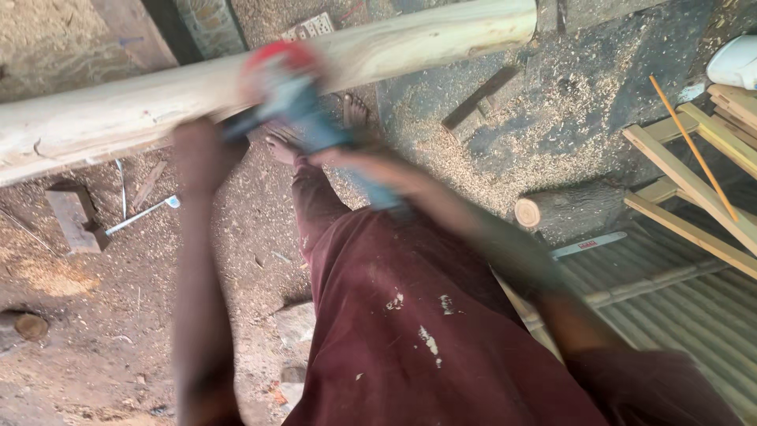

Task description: The person uses an angle grinder with a red sanding disc to smooth the surface of a long wooden log. They move the tool back and forth along the length of the log, generating sawdust.

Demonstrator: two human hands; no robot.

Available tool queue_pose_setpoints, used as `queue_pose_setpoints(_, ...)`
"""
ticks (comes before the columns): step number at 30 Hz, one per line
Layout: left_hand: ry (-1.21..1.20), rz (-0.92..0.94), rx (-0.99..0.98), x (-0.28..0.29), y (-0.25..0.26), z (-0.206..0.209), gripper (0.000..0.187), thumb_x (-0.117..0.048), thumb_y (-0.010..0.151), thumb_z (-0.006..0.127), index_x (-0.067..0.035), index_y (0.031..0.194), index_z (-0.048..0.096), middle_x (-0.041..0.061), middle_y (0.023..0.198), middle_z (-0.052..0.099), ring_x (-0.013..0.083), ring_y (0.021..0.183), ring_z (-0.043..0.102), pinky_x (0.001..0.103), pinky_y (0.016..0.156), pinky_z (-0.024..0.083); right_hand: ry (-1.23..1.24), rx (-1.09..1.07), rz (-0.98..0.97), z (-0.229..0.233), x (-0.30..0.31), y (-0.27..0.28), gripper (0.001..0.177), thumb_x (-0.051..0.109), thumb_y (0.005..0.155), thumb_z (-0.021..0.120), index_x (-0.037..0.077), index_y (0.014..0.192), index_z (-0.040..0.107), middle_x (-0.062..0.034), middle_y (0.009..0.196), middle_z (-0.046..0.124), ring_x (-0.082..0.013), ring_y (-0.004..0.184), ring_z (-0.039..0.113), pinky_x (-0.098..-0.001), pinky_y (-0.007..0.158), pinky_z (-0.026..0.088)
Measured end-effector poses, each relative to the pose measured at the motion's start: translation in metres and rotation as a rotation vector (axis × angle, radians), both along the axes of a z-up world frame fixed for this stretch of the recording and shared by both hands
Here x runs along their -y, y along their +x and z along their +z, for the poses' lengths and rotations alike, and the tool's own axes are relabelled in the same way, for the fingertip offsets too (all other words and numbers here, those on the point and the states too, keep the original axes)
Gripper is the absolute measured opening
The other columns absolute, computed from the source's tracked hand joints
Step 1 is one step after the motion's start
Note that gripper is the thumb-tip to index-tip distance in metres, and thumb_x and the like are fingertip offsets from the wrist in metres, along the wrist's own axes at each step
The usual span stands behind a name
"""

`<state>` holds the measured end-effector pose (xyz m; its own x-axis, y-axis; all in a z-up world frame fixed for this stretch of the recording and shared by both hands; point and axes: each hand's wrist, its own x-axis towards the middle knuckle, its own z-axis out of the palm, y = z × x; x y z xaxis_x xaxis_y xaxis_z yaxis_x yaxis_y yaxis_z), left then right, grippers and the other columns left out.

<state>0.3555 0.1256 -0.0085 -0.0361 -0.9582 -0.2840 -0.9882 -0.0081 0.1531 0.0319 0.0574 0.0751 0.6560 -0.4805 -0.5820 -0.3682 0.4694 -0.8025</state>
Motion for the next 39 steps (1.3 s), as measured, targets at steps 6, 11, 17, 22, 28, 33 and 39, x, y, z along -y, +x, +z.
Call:
queue_pose_setpoints(6, 0.251, 0.328, 0.278, -0.068, 0.120, 0.062, 0.041, -0.048, 0.100, 0.061, -0.011, 0.087, 0.075, 0.015, 0.073, 0.072, 0.0302, 0.065, 0.069, 0.043, 0.067, 0.055, 0.110, -0.119, 0.271, -0.023, -0.030, 0.152, 0.072, 0.075, 0.079, 0.066, 0.007, 0.102, 0.069, -0.0075, 0.079, 0.070, -0.0217, 0.066, 0.076, -0.0412, 0.064, 0.067)
queue_pose_setpoints(11, 0.059, 0.126, -0.030, -0.001, 0.025, 0.037, 0.031, -0.038, 0.087, 0.078, -0.009, 0.096, 0.073, 0.014, 0.080, 0.070, 0.0333, 0.069, 0.068, 0.046, 0.067, 0.055, 0.074, -0.057, 0.026, 0.000, 0.009, 0.028, 0.072, 0.073, 0.077, 0.068, 0.013, 0.116, 0.072, -0.0087, 0.089, 0.076, -0.0194, 0.074, 0.075, -0.0401, 0.068, 0.063)
queue_pose_setpoints(17, 0.060, -0.195, -0.348, 0.131, -0.209, -0.016, 0.018, -0.019, 0.076, 0.078, -0.003, 0.083, 0.073, 0.018, 0.082, 0.071, 0.0359, 0.078, 0.070, 0.048, 0.076, 0.055, 0.254, -0.322, -0.352, 0.058, 0.046, -0.193, 0.082, 0.053, 0.079, 0.077, 0.008, 0.140, 0.046, -0.0038, 0.106, 0.071, -0.0132, 0.092, 0.073, -0.0292, 0.080, 0.065)
queue_pose_setpoints(22, -0.160, -0.284, -0.535, 0.213, -0.375, -0.010, 0.015, -0.009, 0.068, 0.075, -0.008, 0.083, 0.074, 0.015, 0.082, 0.073, 0.0326, 0.080, 0.073, 0.046, 0.071, 0.056, 0.299, -0.387, -0.674, 0.097, 0.069, -0.298, 0.067, 0.043, 0.091, 0.077, -0.005, 0.132, 0.055, -0.0148, 0.091, 0.069, -0.0201, 0.071, 0.071, -0.0300, 0.062, 0.062)
queue_pose_setpoints(28, -0.020, -0.338, -0.387, 0.215, -0.369, -0.031, 0.020, -0.010, 0.077, 0.077, -0.008, 0.095, 0.071, 0.013, 0.087, 0.071, 0.0291, 0.084, 0.071, 0.044, 0.072, 0.056, 0.303, -0.361, -0.671, 0.102, 0.065, -0.278, 0.065, 0.048, 0.087, 0.077, 0.002, 0.129, 0.058, -0.0117, 0.088, 0.069, -0.0192, 0.069, 0.069, -0.0308, 0.059, 0.062)
queue_pose_setpoints(33, -0.252, -0.376, -0.155, 0.141, -0.135, -0.046, 0.019, -0.017, 0.079, 0.073, -0.002, 0.089, 0.068, 0.020, 0.094, 0.066, 0.0354, 0.091, 0.064, 0.048, 0.086, 0.048, 0.431, 0.044, -0.376, 0.062, 0.051, -0.139, 0.057, 0.049, 0.093, 0.066, 0.013, 0.137, 0.061, -0.0009, 0.094, 0.063, -0.0085, 0.070, 0.065, -0.0299, 0.054, 0.059)
queue_pose_setpoints(39, 0.197, -0.178, -0.025, 0.055, 0.080, 0.036, 0.031, -0.037, 0.082, 0.075, -0.007, 0.092, 0.077, 0.019, 0.078, 0.071, 0.0340, 0.071, 0.071, 0.043, 0.076, 0.057, 0.440, -0.188, 0.019, 0.054, 0.047, 0.055, 0.073, 0.057, 0.082, 0.069, 0.004, 0.133, 0.062, -0.0128, 0.103, 0.067, -0.0256, 0.087, 0.069, -0.0413, 0.069, 0.059)
